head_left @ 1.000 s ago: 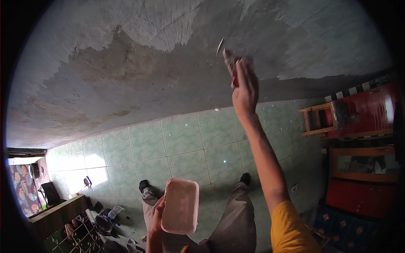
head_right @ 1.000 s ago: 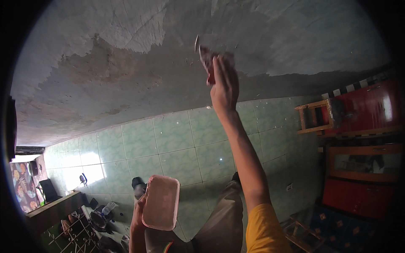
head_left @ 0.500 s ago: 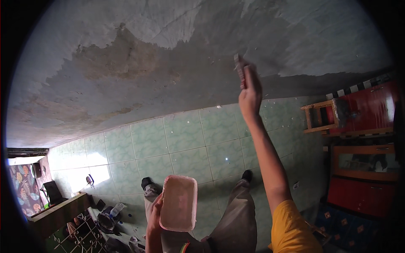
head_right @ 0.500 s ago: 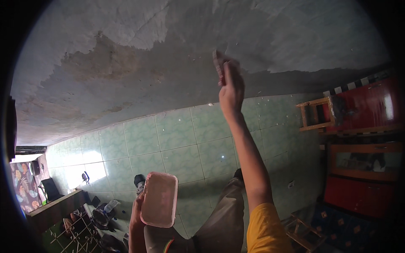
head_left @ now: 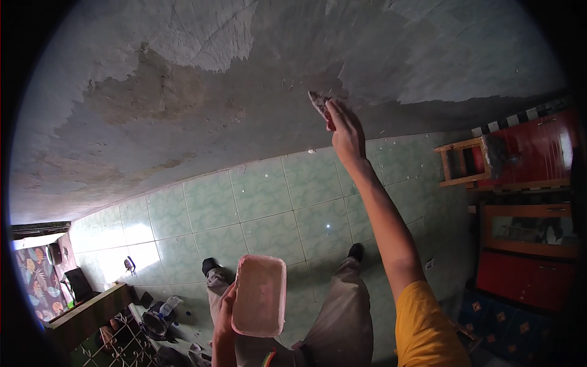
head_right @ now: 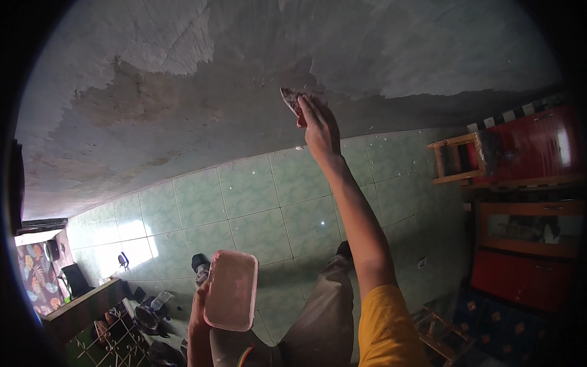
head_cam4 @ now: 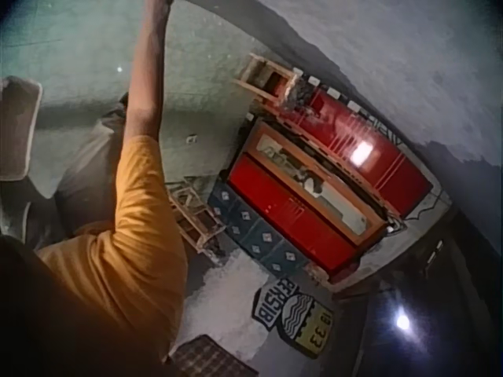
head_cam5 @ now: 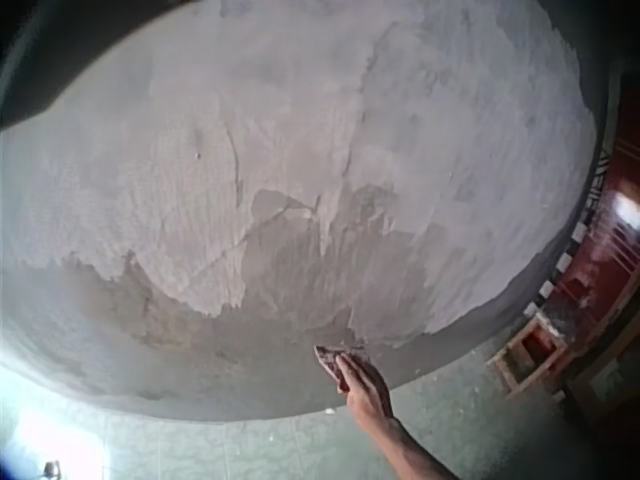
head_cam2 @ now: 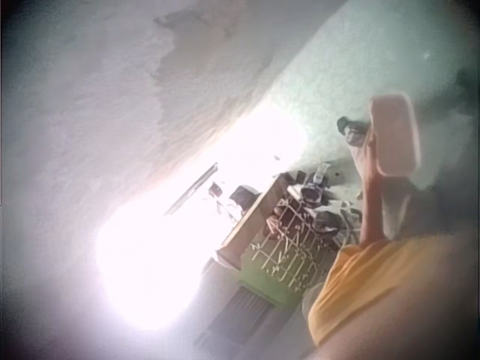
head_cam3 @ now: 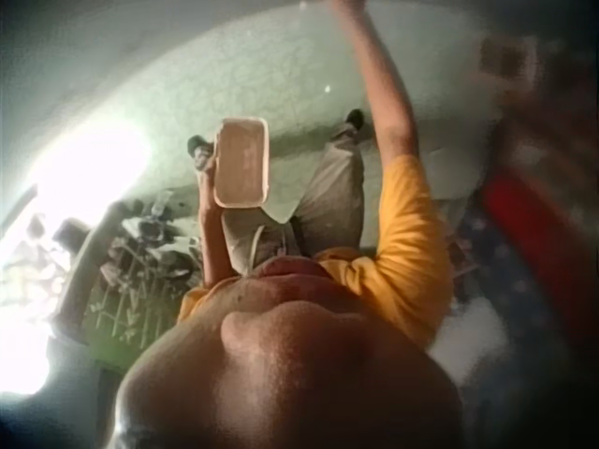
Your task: The person applies patching compound to a ceiling using a putty knife, scooping the compound from a plastic container and adding water to it from a bottle.
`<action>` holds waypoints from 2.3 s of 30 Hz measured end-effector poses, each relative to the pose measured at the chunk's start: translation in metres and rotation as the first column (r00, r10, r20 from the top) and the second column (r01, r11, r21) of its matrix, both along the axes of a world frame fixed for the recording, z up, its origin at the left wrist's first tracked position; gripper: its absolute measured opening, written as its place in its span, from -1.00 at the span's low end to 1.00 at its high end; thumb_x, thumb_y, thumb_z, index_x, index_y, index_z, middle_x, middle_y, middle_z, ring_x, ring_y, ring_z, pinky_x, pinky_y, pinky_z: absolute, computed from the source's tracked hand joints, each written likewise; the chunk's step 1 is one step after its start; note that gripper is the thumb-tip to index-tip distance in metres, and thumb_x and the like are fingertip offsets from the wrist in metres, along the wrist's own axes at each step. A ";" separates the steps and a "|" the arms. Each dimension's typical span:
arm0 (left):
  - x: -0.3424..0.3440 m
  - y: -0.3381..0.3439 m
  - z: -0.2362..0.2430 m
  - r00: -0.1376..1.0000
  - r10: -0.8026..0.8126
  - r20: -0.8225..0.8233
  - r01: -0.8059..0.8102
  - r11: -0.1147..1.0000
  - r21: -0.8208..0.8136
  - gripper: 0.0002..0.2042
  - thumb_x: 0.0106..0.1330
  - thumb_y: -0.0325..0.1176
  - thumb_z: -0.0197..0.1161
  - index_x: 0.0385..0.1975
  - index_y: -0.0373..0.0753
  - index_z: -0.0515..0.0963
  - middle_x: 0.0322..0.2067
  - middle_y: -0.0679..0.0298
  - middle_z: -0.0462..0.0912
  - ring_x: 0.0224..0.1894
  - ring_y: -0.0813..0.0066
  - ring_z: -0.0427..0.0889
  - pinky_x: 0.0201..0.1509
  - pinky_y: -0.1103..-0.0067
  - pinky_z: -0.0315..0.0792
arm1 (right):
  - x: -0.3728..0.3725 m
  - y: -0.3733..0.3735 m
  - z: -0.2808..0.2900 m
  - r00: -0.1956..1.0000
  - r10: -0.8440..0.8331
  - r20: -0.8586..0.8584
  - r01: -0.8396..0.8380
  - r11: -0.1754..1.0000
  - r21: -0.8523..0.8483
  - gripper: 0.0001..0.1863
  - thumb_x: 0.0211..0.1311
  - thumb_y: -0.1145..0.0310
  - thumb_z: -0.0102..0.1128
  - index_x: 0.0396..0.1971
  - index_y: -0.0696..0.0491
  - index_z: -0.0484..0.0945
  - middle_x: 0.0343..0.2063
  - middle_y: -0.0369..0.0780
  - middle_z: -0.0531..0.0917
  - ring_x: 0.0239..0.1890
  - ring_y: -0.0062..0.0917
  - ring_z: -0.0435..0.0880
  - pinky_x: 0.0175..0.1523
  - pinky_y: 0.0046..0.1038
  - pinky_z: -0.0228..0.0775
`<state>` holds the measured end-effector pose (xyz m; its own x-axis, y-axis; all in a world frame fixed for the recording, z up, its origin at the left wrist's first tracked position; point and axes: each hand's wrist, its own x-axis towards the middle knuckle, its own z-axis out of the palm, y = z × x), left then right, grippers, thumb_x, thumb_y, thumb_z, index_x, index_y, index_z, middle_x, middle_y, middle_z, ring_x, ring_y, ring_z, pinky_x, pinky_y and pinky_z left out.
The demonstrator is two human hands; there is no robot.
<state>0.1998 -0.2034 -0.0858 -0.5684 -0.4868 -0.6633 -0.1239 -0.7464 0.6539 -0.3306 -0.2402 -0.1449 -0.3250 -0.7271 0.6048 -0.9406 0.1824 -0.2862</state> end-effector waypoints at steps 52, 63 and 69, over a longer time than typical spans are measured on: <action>0.026 0.004 -0.012 0.996 0.076 -0.045 -0.068 0.984 0.167 -0.34 0.51 0.10 0.00 0.39 -0.33 0.33 0.22 0.11 0.54 0.20 0.28 0.58 0.26 0.35 0.48 | 0.020 -0.030 0.045 0.980 -0.197 -0.030 0.182 0.945 -0.270 -0.32 0.17 0.74 0.13 0.37 0.15 0.40 0.32 -0.02 0.49 0.32 -0.07 0.48 0.42 -0.11 0.28; 0.046 0.005 -0.049 0.981 0.178 -0.073 -0.151 0.947 0.282 -0.33 0.50 0.07 0.02 0.45 -0.30 0.25 0.28 0.08 0.50 0.26 0.20 0.54 0.34 0.29 0.43 | -0.002 0.016 -0.084 0.947 -0.115 0.301 0.126 0.992 -0.014 -0.32 0.14 0.76 0.16 0.34 0.16 0.44 0.24 0.02 0.56 0.27 -0.04 0.53 0.34 -0.17 0.40; 0.015 -0.007 -0.008 0.989 0.145 -0.024 -0.138 0.973 0.184 -0.38 0.45 0.14 0.07 0.28 -0.26 0.42 0.15 0.10 0.60 0.16 0.16 0.61 0.27 0.26 0.51 | 0.022 -0.049 0.039 0.981 -0.140 -0.132 0.102 0.960 -0.260 -0.28 0.17 0.69 0.19 0.40 0.13 0.37 0.33 -0.06 0.47 0.31 -0.02 0.48 0.39 -0.05 0.32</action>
<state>0.2153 -0.2100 -0.0943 -0.5281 -0.4375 -0.7278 0.0128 -0.8610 0.5084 -0.3089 -0.2888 -0.1064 -0.2946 -0.5062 0.8105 -0.9511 0.2380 -0.1971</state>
